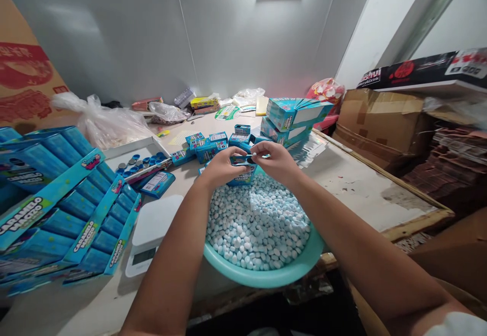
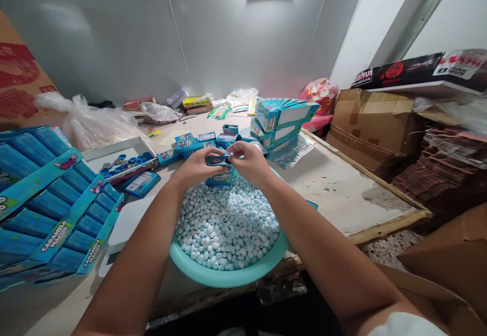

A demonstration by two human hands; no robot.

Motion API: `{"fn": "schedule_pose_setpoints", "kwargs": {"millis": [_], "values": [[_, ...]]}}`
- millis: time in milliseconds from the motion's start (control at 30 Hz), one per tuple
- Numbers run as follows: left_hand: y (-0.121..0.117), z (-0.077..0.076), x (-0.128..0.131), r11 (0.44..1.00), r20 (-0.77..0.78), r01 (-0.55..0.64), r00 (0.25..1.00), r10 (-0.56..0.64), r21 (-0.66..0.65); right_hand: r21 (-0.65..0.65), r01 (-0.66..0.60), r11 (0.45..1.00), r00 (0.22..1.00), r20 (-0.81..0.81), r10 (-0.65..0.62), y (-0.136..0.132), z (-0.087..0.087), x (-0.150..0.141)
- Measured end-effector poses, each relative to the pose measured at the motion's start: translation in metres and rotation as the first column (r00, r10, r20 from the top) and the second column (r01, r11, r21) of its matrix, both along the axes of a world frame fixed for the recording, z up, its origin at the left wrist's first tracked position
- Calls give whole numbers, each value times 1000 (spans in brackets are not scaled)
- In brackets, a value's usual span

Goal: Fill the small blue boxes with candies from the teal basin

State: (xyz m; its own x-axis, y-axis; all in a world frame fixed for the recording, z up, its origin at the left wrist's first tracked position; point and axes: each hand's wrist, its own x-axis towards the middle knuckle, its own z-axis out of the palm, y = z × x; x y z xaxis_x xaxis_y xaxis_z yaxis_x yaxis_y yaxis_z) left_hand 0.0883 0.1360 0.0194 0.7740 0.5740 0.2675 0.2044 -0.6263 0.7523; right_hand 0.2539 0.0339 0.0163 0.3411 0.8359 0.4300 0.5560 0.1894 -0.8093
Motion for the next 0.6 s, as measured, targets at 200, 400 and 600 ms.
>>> {"fn": "schedule_pose_setpoints", "kwargs": {"millis": [200,400,600], "values": [[0,0,1,1000,-2,2,1000,-2,-1,-51,6,999,999,33,-4,0,1,-2],[0,0,0,1000,-5,2,1000,-2,1,-41,27,999,999,22,-26,0,1,-4],[0,2,0,1000,-16,-25,1000,25,-10,105,94,990,990,95,-104,-4,5,-7]]}}
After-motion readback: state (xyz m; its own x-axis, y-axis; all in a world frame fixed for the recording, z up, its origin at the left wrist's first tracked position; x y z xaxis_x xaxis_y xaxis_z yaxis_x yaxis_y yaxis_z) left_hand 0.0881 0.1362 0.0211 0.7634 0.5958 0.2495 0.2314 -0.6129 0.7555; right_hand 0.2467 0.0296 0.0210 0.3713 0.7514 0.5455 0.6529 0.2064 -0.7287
